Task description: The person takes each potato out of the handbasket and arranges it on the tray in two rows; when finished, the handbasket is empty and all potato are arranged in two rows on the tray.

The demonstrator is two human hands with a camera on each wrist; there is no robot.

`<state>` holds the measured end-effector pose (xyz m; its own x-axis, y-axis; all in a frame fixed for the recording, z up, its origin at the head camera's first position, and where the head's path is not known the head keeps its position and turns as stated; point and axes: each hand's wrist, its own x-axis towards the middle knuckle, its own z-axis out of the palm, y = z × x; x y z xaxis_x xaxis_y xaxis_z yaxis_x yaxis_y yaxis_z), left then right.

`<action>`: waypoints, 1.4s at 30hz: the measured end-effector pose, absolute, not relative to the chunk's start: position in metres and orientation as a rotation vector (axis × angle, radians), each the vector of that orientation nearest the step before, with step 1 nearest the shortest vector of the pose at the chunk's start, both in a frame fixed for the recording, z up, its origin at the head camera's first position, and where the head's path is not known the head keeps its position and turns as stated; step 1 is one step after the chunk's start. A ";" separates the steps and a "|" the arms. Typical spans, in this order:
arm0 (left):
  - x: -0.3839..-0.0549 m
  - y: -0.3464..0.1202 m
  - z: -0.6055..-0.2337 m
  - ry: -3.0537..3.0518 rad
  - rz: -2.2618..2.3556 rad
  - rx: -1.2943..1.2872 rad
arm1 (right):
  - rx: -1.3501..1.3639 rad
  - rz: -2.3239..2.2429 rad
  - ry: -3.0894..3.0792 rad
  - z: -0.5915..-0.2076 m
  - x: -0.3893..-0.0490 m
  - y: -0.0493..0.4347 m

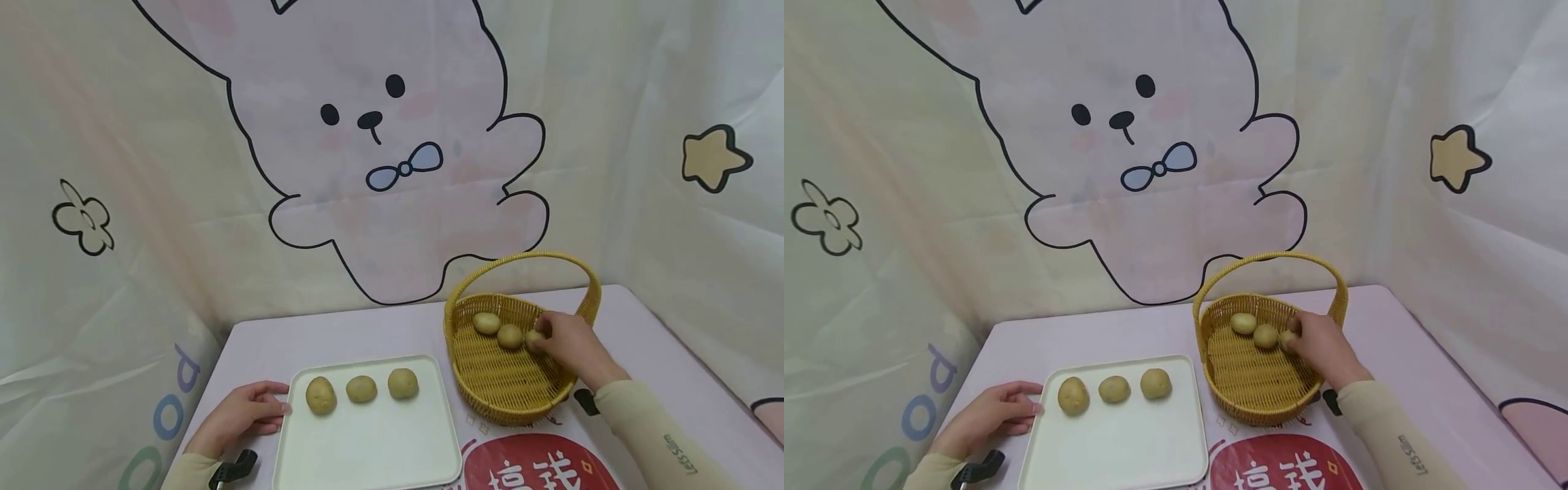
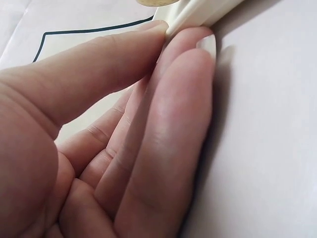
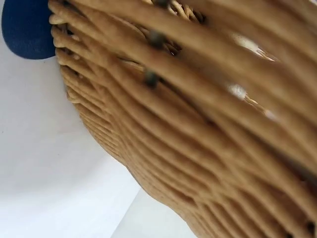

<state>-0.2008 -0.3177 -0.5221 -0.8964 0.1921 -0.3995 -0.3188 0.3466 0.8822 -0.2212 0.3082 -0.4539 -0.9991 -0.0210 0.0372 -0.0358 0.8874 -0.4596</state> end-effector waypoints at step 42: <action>-0.199 -0.319 -0.521 2.194 1.614 -0.070 | 0.338 1.680 -2.721 -0.431 -0.138 0.170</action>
